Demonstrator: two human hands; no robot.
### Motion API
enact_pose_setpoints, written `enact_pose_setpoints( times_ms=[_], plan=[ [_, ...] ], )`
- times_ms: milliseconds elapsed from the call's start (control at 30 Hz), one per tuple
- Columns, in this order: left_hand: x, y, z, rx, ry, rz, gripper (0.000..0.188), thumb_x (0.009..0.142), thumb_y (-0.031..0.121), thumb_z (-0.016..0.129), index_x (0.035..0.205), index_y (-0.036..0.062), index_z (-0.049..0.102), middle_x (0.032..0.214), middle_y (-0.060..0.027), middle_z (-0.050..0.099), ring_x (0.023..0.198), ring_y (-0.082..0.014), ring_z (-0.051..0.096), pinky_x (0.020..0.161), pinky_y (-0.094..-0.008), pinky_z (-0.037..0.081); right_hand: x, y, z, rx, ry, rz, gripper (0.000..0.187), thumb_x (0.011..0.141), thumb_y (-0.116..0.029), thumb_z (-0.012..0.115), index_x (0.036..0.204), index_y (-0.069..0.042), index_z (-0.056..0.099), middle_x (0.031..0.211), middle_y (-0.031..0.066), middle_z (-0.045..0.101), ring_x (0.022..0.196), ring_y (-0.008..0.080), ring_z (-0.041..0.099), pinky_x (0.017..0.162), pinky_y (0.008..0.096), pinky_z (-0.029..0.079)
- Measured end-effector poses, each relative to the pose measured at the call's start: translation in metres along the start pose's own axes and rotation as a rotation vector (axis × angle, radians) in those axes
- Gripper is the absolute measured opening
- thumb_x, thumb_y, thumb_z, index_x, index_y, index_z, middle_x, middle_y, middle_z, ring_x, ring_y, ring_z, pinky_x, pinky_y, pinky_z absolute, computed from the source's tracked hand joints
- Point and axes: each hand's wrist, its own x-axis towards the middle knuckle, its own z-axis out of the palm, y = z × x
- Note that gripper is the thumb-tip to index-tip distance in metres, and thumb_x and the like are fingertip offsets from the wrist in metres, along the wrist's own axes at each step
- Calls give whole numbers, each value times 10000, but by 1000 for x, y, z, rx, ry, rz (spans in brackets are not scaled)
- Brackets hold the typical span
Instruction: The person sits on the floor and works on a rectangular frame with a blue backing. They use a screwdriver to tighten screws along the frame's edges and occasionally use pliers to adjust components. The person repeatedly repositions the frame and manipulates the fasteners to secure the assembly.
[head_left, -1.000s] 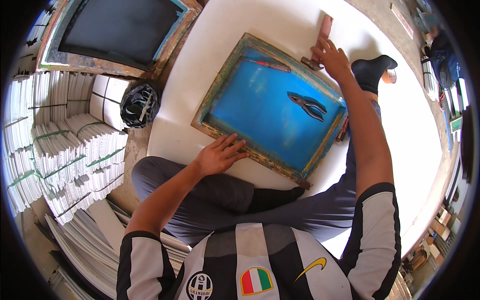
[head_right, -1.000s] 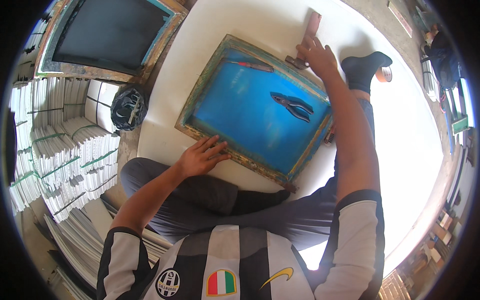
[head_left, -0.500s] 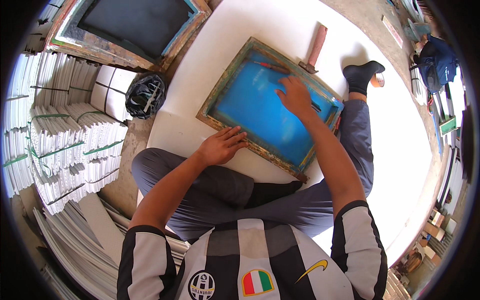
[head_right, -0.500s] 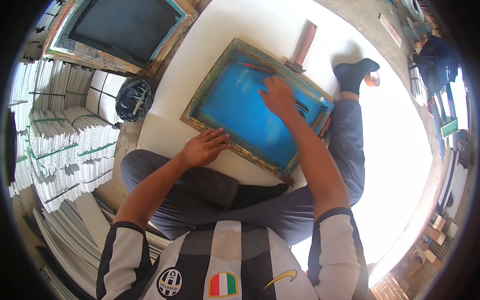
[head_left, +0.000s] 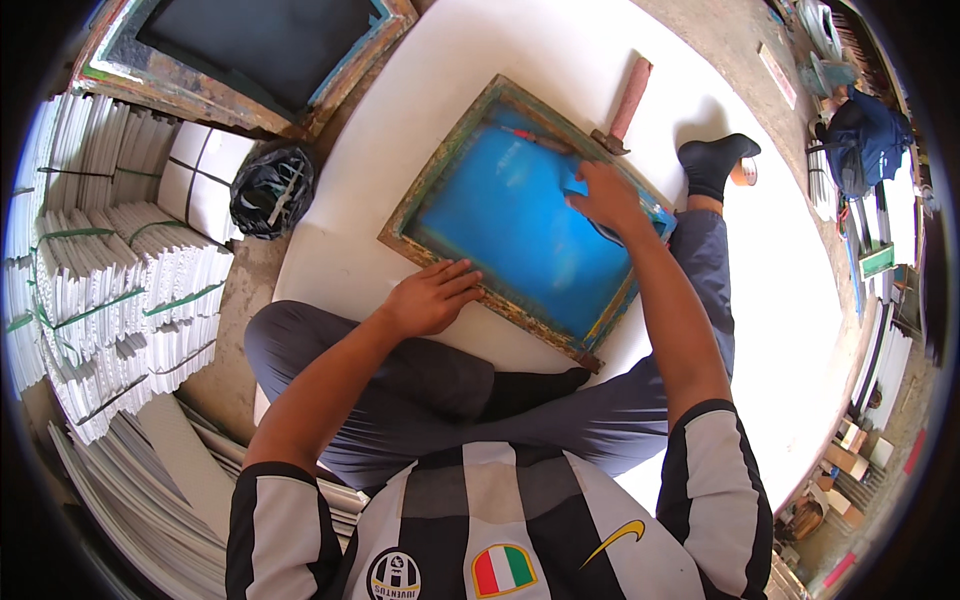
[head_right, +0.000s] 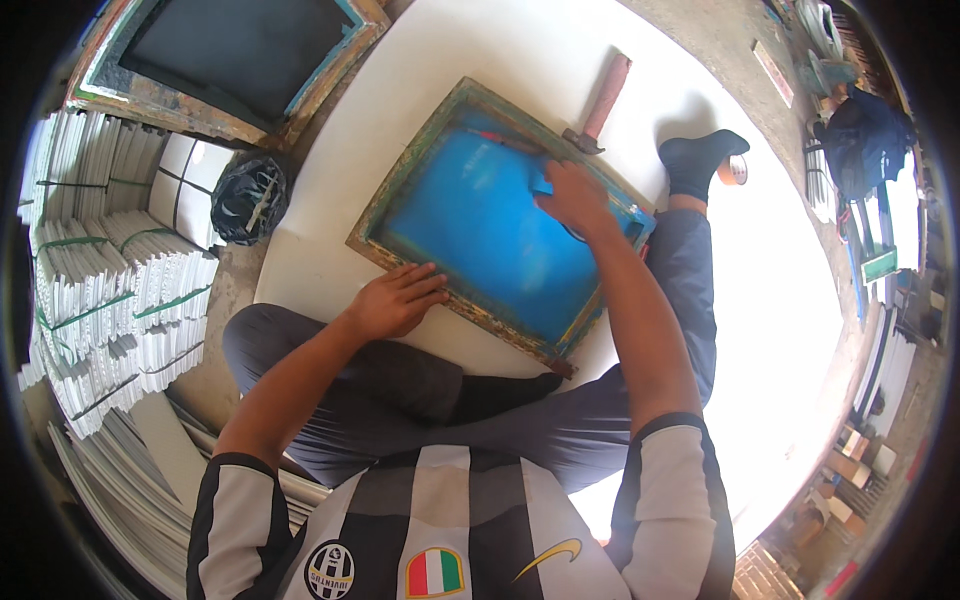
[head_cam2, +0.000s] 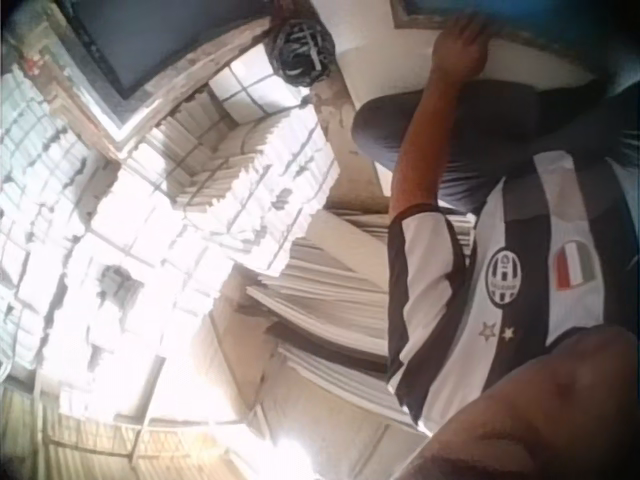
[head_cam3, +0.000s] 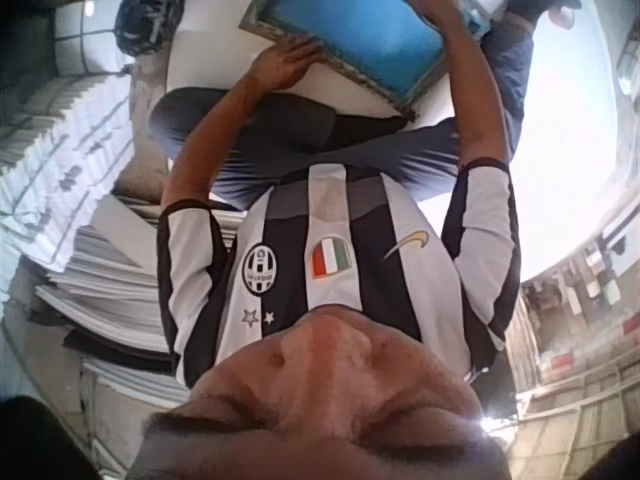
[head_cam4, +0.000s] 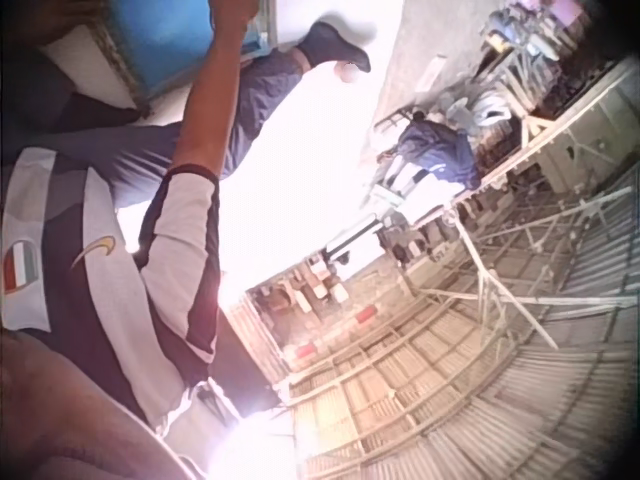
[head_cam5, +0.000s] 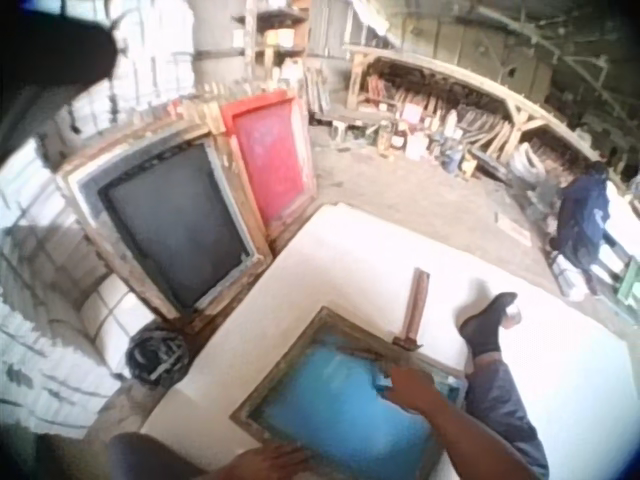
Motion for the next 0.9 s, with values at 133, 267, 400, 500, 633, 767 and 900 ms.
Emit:
enact_pose_setpoints(
  times_ms=[133,267,400,500,633,767,900],
  plan=[
    [2,-1,0,-7,9,-11,332,841,82,729,1170,120,739,1363,-60,662,1315,-293,605,1102,-456,496,-26,10,8,-11,-95,107,530,765,-287,889,1179,-111,611,1183,123,656,1211,345,608,941,489,526],
    [0,-1,-1,-1,-20,-18,323,885,107,684,1204,127,729,1390,-61,650,1332,-290,589,1133,-456,469,-34,24,21,25,-109,119,610,736,-316,917,1178,-64,579,1147,180,653,1120,388,646,911,497,522],
    [2,-1,0,-18,-36,-20,324,907,121,664,1226,116,716,1417,-77,636,1348,-300,574,1154,-458,448,-45,32,38,23,-121,161,599,786,-391,877,1149,-20,576,1130,223,656,1073,417,655,891,504,521],
    [6,-2,-1,-41,-68,-21,317,910,122,668,1223,99,712,1414,-98,633,1354,-315,567,1160,-460,441,-69,22,41,200,-61,222,544,850,-404,830,1108,9,586,1019,216,674,952,413,682,819,483,535],
    [10,8,-12,-66,-1,-84,283,887,153,726,1159,76,737,1305,-127,669,1238,-319,626,1075,-470,492,-114,-41,12,796,-194,432,445,952,-382,750,1117,4,603,763,93,638,599,222,661,551,349,511],
    [17,64,-45,-480,-2,-580,271,955,241,713,1112,22,737,1040,-123,718,946,-283,699,837,-413,564,-164,-101,28,1262,-509,563,424,981,-340,725,1223,-17,596,802,45,627,532,108,577,443,292,411],
    [10,83,-26,-1156,-119,-1178,398,1021,374,672,1066,-16,735,825,-61,696,694,-151,664,599,-299,525,-197,-150,58,1473,-693,681,357,995,-304,709,1179,-30,573,823,18,601,507,103,584,413,249,413]
  ],
)
